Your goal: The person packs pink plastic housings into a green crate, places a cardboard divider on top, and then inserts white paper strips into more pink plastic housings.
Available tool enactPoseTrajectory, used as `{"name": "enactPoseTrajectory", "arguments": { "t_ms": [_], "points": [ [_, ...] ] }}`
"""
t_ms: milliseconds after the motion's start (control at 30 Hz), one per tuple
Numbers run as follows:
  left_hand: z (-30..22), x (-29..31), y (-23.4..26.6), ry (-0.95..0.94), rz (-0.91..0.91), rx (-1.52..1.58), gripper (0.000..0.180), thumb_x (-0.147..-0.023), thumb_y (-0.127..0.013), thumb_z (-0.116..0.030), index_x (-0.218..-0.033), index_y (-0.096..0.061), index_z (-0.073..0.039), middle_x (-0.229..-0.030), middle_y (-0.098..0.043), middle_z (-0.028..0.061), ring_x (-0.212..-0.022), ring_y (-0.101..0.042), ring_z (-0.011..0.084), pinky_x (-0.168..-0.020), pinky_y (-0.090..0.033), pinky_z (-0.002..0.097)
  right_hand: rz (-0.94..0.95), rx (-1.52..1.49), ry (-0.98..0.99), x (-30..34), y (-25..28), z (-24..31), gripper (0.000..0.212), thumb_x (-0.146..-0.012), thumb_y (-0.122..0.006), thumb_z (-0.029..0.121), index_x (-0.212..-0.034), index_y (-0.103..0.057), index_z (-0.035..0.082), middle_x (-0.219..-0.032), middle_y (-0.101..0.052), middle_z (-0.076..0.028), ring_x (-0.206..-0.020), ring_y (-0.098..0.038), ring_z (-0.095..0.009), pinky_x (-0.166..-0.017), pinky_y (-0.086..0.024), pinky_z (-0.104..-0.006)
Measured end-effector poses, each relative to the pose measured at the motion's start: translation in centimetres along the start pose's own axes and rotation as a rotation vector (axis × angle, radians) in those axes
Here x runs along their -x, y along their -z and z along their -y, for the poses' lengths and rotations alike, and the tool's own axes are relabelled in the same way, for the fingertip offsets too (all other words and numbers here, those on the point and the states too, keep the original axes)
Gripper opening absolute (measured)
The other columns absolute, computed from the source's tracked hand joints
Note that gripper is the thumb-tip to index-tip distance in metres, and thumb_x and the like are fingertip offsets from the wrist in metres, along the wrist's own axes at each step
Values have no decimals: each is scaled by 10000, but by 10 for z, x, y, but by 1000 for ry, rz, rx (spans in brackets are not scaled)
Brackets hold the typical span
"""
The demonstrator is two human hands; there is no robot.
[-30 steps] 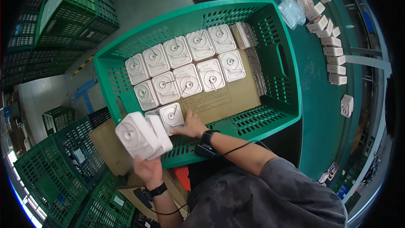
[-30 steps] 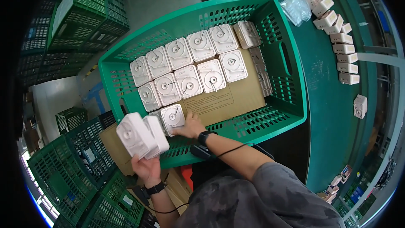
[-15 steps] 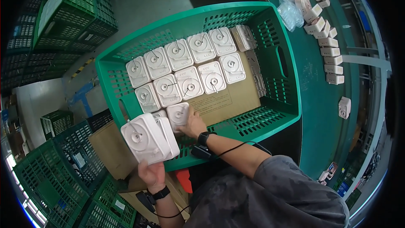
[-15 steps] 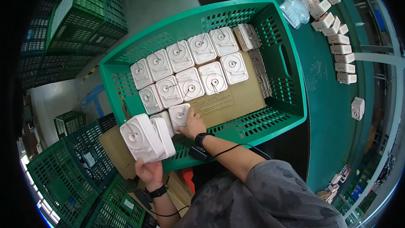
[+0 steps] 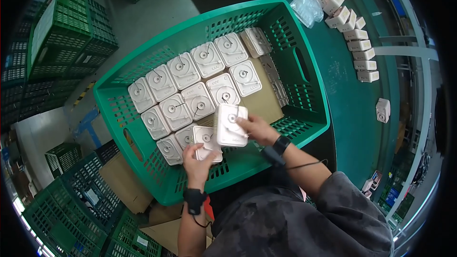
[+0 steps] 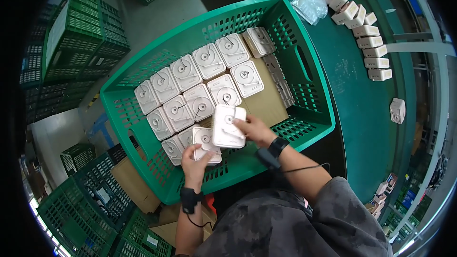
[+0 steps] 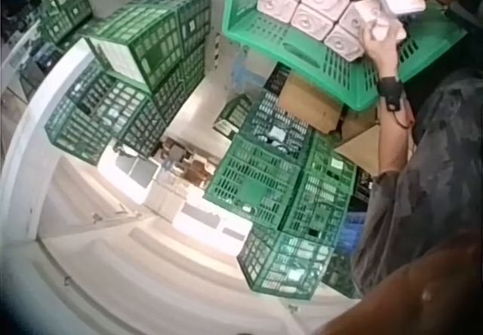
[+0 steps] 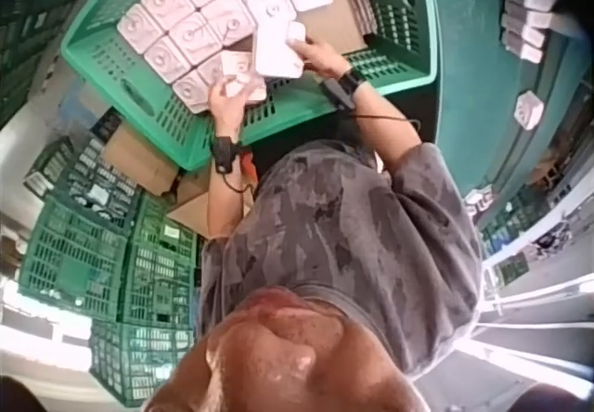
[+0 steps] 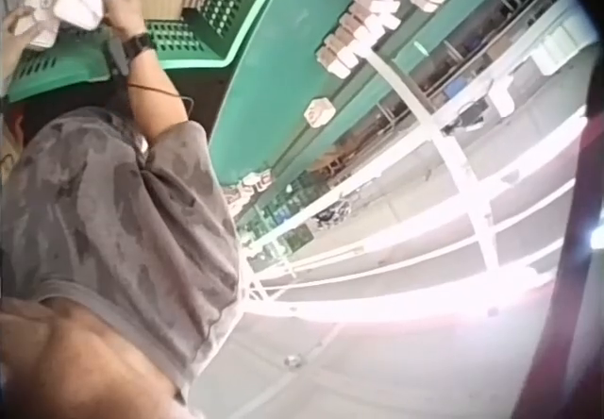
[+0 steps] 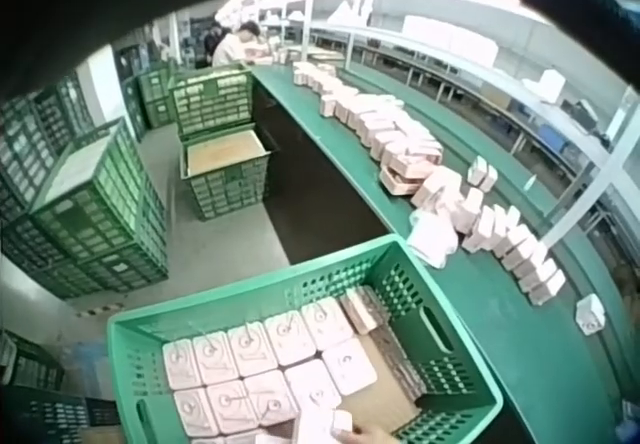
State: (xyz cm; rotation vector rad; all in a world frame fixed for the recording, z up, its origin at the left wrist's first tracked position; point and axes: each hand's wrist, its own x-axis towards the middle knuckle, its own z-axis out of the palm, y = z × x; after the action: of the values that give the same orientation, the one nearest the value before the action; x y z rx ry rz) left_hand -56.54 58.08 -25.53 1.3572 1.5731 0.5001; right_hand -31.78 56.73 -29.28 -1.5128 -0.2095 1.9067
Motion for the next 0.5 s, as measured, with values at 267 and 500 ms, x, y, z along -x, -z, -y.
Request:
{"name": "enactPoseTrajectory", "arguments": {
  "t_ms": [267, 500],
  "points": [
    [60, -41, -57, 516, 87, 931, 192, -835, -625, 25, -1021, -582, 7, -1029, -635, 113, -920, -625, 216, -842, -500, 339, -306, 1075, 30, -61, 70, -13, 528, -792, -667, 306, -1185, -589, -37, -1119, -639, -277, -1050, -626, -387, -889, -507, -437],
    [109, -53, -62, 497, 104, -51, 280, -824, -596, -63, -1084, -563, 36, -975, -622, 131, -868, -619, 275, -799, -500, 350, -319, 965, 126, -65, 37, -15, 360, -835, -543, 172, -1077, -602, -89, -1020, -651, -303, -962, -642, -438, -834, -513, -480]
  ]
}}
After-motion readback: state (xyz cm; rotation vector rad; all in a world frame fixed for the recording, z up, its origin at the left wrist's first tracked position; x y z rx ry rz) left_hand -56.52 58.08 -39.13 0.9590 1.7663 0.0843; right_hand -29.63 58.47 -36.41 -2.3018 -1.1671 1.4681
